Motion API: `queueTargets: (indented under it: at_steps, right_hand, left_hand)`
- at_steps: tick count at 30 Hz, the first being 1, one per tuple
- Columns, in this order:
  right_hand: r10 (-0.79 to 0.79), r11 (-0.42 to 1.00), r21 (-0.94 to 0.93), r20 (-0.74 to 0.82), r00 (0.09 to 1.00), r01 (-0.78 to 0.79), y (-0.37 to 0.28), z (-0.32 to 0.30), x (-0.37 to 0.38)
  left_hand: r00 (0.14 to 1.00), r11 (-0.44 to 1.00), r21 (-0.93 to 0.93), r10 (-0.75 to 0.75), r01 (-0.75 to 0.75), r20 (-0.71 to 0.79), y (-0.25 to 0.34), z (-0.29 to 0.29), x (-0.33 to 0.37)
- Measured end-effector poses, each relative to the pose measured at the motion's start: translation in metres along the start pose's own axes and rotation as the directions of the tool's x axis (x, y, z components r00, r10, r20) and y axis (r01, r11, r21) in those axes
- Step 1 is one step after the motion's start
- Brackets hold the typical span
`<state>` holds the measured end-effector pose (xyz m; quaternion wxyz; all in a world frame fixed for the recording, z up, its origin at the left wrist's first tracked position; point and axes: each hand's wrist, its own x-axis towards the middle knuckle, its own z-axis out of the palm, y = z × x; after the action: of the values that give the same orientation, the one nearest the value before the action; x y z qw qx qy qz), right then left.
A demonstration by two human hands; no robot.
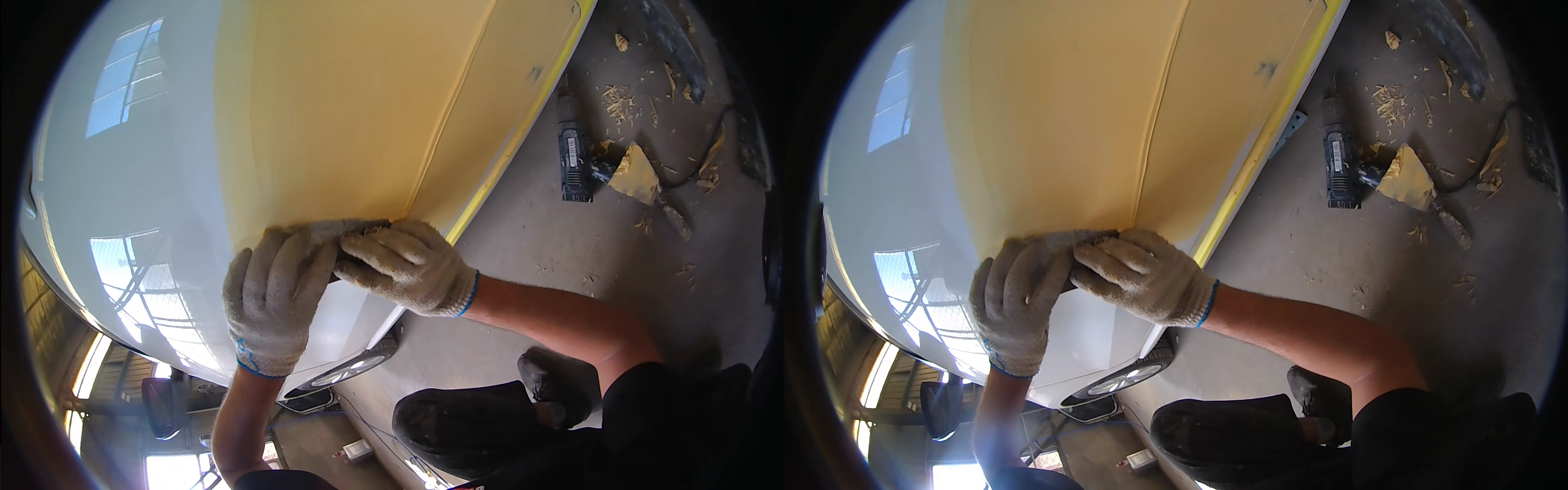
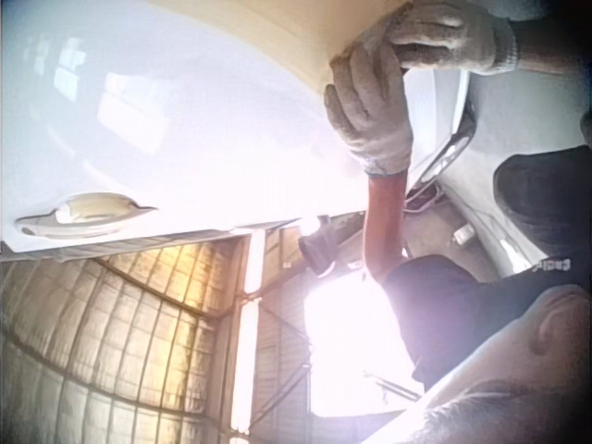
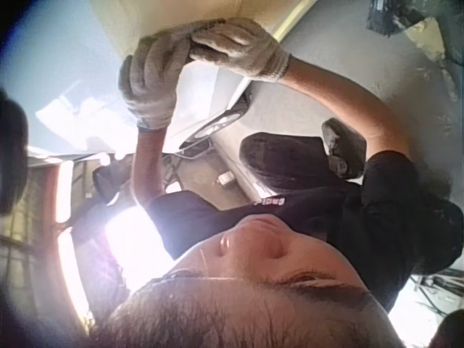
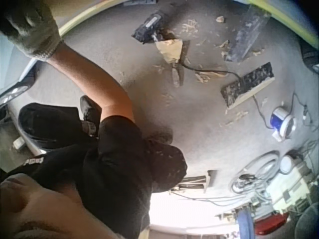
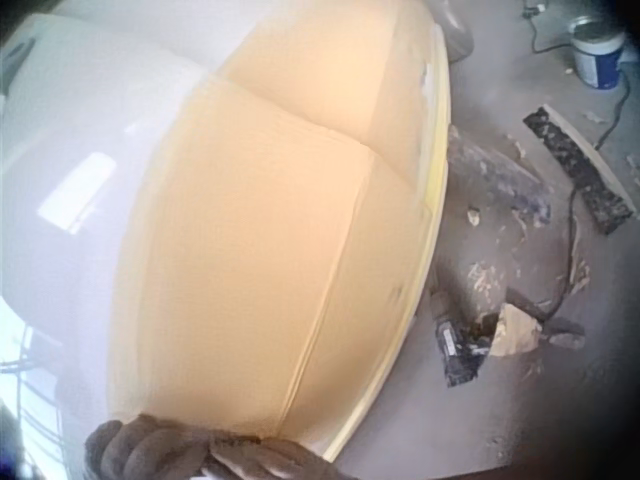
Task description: The person applies yellow body filler to a white car's side panel using a spreader and a putty knife. They repeatedly transfer filler between tools and smooth the surface along the panel's edge.
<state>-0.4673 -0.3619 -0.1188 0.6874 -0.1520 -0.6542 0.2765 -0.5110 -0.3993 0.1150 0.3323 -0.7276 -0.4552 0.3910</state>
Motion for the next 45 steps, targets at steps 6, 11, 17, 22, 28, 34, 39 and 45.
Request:
queueTargets:
  at_steps: [6,11,17,22,28,34,39,45]
  right_hand:
    - [0.059,0.992,0.108,0.061,0.996,-0.065,-0.043,0.016,-0.028]
    - [0.025,0.978,0.207,0.076,0.997,-0.040,-0.050,-0.045,-0.008]
    - [-0.144,0.989,-0.060,-0.191,0.971,0.135,0.037,-0.131,0.079]
    - [-0.188,0.953,-0.281,-0.253,0.949,0.114,0.096,-0.177,0.129]
    - [-0.135,0.938,-0.343,-0.237,0.962,0.047,0.134,-0.196,0.148]
    - [-0.122,0.953,-0.301,-0.261,0.957,0.039,0.147,-0.191,0.152]
    - [-0.136,0.936,-0.350,-0.267,0.954,0.035,0.149,-0.172,0.153]
    - [-0.099,0.954,-0.298,-0.285,0.954,0.010,0.133,-0.138,0.131]
  left_hand:
    - [0.995,0.998,-0.037,-0.056,0.060,0.081,0.020,0.005,-0.057]
    - [0.992,0.994,-0.077,0.088,-0.082,0.085,0.012,-0.035,-0.047]
    - [0.957,0.981,0.102,0.186,-0.166,-0.221,-0.020,-0.099,0.100]
    - [0.904,0.954,0.198,0.281,-0.226,-0.322,-0.040,-0.129,0.202]
    - [0.865,0.935,0.224,0.342,-0.275,-0.368,-0.048,-0.128,0.260]
    - [0.894,0.943,0.205,0.316,-0.260,-0.317,-0.052,-0.122,0.272]
    - [0.896,0.946,0.219,0.301,-0.237,-0.328,-0.058,-0.106,0.266]
    - [0.930,0.953,0.192,0.279,-0.236,-0.240,-0.052,-0.091,0.233]
